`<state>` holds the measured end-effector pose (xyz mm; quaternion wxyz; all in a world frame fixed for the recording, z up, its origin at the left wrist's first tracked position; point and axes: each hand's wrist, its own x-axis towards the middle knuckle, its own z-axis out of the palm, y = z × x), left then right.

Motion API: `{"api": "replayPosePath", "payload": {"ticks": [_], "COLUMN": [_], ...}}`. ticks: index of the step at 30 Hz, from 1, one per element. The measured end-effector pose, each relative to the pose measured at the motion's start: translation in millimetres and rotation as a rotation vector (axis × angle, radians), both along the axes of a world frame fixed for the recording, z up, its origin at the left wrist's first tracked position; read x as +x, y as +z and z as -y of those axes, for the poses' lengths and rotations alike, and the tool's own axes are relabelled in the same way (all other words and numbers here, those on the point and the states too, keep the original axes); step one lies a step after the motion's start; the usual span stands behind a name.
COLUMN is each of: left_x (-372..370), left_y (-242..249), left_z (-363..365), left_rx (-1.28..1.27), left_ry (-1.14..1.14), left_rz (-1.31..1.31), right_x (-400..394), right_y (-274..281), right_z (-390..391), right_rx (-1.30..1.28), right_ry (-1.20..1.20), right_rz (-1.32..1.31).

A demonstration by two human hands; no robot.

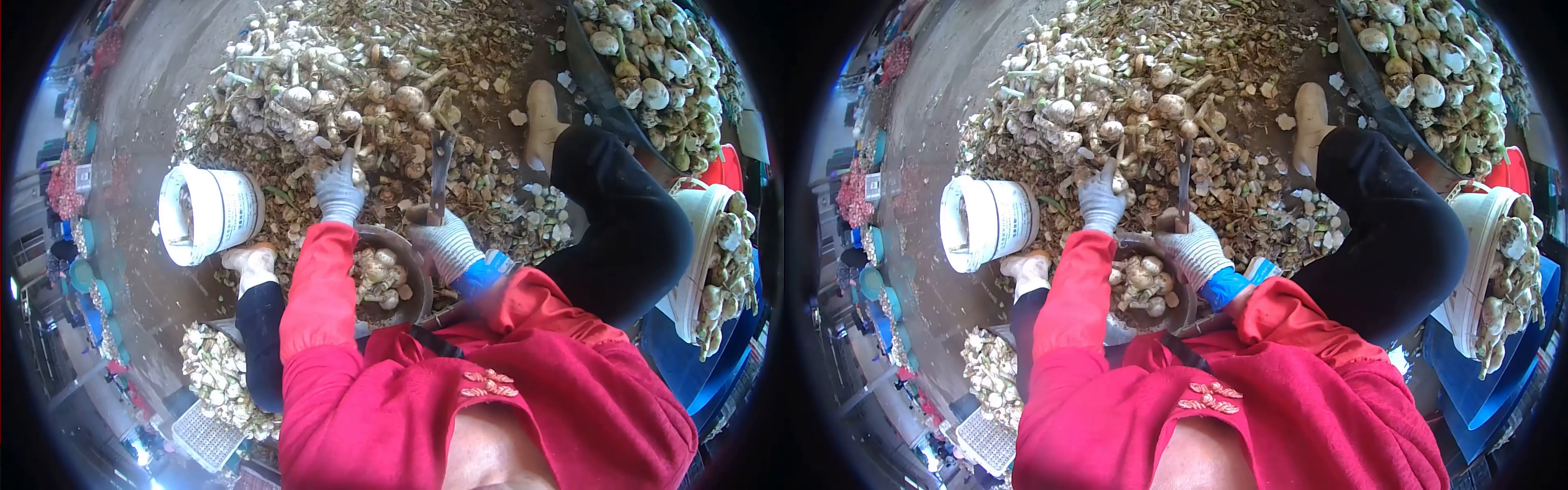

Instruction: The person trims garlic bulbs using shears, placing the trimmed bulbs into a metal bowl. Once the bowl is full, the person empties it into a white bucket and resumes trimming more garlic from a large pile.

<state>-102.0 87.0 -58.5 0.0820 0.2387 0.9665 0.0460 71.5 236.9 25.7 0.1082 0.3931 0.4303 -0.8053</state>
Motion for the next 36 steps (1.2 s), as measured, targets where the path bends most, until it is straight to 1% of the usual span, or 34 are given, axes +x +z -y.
{"api": "replayPosePath", "payload": {"ticks": [2,3,4,6,8,9,12,13,14,16,17,18,20,21,23,25,26,28,29,31,32,33,34,35,36], "left_x": [25,38,57,93,125,137,151,152,156,163,169,179,181,183,189,202,207,212,213,215,214,213,213,213,214], "left_y": [11,4,21,84,102,106,126,114,107,116,122,138,131,123,109,132,138,139,136,130,129,130,136,143,150], "left_z": [8,16,12,5,7,4,12,21,34,43,46,38,54,65,81,63,57,52,52,50,49,45,40,34,28], "left_rx": [0.418,0.742,1.07,1.243,1.378,1.423,1.401,1.33,1.164,1.109,1.128,1.206,1.025,0.819,0.401,0.681,0.76,0.869,0.909,0.964,0.997,1.027,1.062,1.103,1.139], "left_ry": [0.16,0.3,0.368,0.651,0.554,0.513,0.457,0.47,0.452,0.347,0.371,0.454,0.388,0.247,-0.033,0.007,0.042,0.132,0.168,0.221,0.242,0.267,0.295,0.337,0.358], "left_rz": [0.167,0.376,0.559,0.896,0.868,0.755,0.816,0.667,0.554,0.437,0.397,0.359,0.299,0.198,0.005,0.172,0.252,0.418,0.489,0.583,0.605,0.608,0.578,0.481,0.324], "right_x": [-4,-5,-6,-5,0,5,9,9,15,19,21,22,21,23,34,38,38,37,35,36,36,29,16,11,22], "right_y": [-26,-15,-13,-23,-16,-11,-3,0,4,-3,-3,-25,-21,2,10,11,8,7,8,6,5,-14,-45,-63,-51], "right_z": [7,7,9,13,22,26,18,19,18,16,12,16,11,11,15,19,21,25,25,23,21,20,19,17,-13], "right_rx": [0.218,0.178,0.104,0.192,0.021,-0.133,-0.176,-0.23,-0.205,0.016,0.023,0.244,0.864,1.005,1.075,1.107,1.111,1.117,1.118,1.151,1.168,1.134,1.098,1.058,0.985], "right_ry": [-0.014,-0.051,-0.092,0.062,0.102,0.031,0.265,0.286,0.276,0.356,0.401,0.421,0.778,0.909,0.928,0.964,0.975,0.993,1.037,1.073,1.091,1.172,1.254,1.336,0.961], "right_rz": [-0.138,-0.15,-0.241,-0.317,-0.361,-0.451,-0.358,-0.4,-0.373,-0.406,-0.339,-0.506,-0.54,-0.482,-0.615,-0.713,-0.726,-0.754,-0.691,-0.69,-0.69,-0.626,-0.561,-0.5,-0.389]}}
